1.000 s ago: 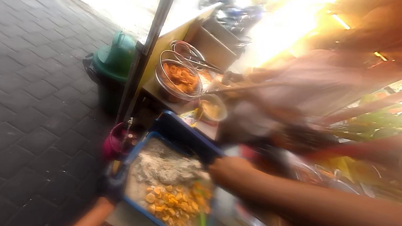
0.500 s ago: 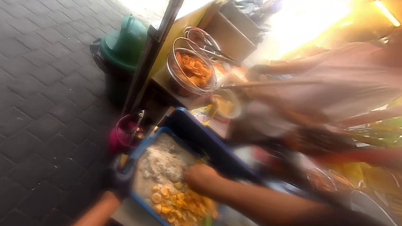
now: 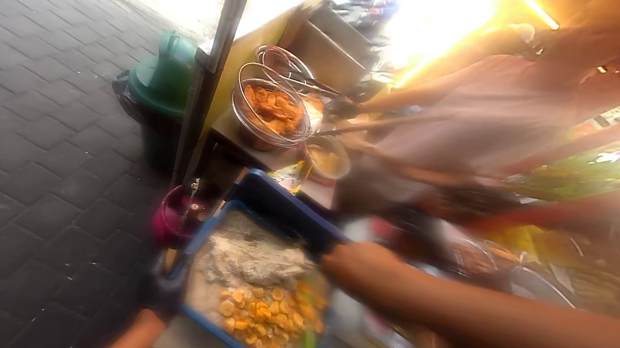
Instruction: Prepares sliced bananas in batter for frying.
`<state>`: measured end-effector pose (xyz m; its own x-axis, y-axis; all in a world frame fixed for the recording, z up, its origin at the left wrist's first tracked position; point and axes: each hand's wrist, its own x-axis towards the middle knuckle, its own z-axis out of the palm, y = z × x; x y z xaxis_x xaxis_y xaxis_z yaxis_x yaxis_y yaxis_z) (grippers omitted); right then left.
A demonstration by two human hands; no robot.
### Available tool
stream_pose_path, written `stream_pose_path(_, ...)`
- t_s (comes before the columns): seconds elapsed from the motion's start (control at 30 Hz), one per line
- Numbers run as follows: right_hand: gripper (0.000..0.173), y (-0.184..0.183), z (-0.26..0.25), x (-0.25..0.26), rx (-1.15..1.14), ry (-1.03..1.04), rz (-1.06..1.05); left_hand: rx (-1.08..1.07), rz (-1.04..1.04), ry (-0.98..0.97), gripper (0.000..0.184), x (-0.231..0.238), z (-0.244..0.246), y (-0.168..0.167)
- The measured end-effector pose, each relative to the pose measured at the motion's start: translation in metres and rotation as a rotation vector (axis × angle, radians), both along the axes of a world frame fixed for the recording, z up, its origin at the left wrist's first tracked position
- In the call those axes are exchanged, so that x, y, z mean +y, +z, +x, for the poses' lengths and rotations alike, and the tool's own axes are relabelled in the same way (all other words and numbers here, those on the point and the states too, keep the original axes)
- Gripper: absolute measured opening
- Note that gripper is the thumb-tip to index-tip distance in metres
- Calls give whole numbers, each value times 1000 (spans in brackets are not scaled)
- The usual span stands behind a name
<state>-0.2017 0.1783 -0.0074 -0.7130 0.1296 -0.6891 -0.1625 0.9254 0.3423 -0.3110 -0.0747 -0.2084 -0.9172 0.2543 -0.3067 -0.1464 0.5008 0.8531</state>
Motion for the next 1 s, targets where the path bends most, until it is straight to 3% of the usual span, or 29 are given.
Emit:
stream_pose_path(0.03, 32, 24, -23, -23, -223, -242, 63, -15, -23, -11, 44, 0, -1, 3)
stream_pose_path(0.1, 30, 35, -31, -34, -274, -392, 92, -25, -13, -21, 48, -1, -2, -8)
stream_pose_path(0.23, 27, -8, -9, 4, -166, -416, 83, 63, -16, 23, 53, -2, -4, -49)
stream_pose_path(0.4, 28, -36, -17, 1, -225, -474, 37, 37, 46, 60, 47, 0, -3, -34)
stream_pose_path(0.53, 21, -79, -24, 6, -260, -469, -44, 134, 86, 67, 47, 0, -2, -48)
stream_pose_path(0.6, 21, -98, -33, -4, -282, -471, -59, 121, 48, 46, 44, 0, -2, -42)
stream_pose_path(0.7, 23, -115, -41, -16, -296, -437, -61, -37, -6, -7, 42, 3, -3, 13)
stream_pose_path(0.77, 22, -113, -38, -22, -298, -406, -49, -43, -25, -15, 43, 0, 0, 15)
stream_pose_path(0.9, 21, -74, -27, -24, -263, -361, -19, 42, -52, -9, 50, -2, -5, -38)
stream_pose_path(1.0, 22, -28, -23, -22, -217, -357, 0, -12, -55, -43, 52, -4, -8, -30)
